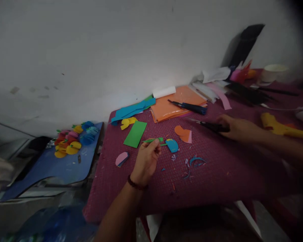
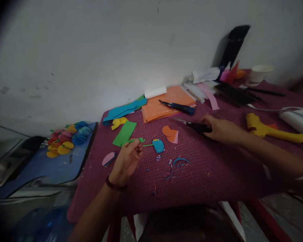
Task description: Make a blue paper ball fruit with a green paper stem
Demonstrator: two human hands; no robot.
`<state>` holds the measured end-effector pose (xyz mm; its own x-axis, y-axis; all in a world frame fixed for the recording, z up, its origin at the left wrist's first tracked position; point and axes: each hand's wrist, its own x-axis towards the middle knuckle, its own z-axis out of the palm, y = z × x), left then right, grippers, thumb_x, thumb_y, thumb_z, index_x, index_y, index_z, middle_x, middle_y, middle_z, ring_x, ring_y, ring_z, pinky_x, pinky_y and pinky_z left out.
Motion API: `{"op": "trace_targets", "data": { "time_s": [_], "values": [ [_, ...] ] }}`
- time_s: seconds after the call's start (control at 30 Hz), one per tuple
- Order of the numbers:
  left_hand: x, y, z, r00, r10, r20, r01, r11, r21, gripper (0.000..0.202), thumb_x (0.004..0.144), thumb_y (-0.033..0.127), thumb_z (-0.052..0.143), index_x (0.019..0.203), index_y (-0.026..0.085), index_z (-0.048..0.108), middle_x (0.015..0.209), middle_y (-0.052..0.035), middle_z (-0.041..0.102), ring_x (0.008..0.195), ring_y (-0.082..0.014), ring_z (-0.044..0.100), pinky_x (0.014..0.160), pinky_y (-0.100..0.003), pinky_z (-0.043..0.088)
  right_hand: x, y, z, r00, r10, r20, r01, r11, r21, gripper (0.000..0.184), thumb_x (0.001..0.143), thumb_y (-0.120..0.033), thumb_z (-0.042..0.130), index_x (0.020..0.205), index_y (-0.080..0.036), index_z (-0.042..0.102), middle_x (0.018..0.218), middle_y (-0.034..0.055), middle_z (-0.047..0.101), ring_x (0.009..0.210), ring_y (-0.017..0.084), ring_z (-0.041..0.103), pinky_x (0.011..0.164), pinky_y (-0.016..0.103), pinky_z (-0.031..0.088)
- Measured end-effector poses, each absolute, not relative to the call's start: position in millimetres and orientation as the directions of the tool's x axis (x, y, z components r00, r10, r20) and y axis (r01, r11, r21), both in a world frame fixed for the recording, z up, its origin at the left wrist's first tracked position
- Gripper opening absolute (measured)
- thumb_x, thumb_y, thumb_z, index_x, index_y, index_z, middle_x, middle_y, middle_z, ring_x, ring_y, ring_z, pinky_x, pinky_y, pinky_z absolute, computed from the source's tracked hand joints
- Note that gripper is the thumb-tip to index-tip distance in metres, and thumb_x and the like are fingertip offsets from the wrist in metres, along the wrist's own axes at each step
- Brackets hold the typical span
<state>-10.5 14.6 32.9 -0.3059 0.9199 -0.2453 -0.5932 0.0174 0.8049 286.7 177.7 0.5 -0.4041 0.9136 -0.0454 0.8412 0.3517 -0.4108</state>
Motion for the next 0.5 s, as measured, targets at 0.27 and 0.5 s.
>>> {"op": "trace_targets", "data": {
  "time_s": [0.27,0.5],
  "values": [
    [20.3,60.0,80.5,-0.313,0.950,-0.014,-0.572,-0.177,0.801,0.020,0.062,0.024,0.081,0.064,0.014,0.063,0.060,0.0029,0.060,0.056,-0.0063,0.053,0.053,-0.020,0.039,209.8,125.0,26.2,-0.684,0.713,0.155,-0.055,0.160,-0.985,0.067,0.077,-0.035,0.067,0.135,-0.023,0.036,0.104,0.0080,0.061,0.090,0.019,0.061,0.077,0.030,0.049],
    [23.9,75.5,81.3,-0.440,0.888,0.136,-0.415,-0.335,0.846,0.019,0.069,0.026,0.074,0.063,0.016,0.060,0.058,0.0047,0.056,0.054,-0.0060,0.050,0.053,-0.019,0.037,184.3,113.6,21.0,-0.755,0.610,0.242,-0.174,0.170,-0.970,0.070,0.085,-0.049,0.057,0.145,-0.024,0.033,0.120,0.0112,0.057,0.110,0.024,0.055,0.095,0.041,0.044]
  ]
}}
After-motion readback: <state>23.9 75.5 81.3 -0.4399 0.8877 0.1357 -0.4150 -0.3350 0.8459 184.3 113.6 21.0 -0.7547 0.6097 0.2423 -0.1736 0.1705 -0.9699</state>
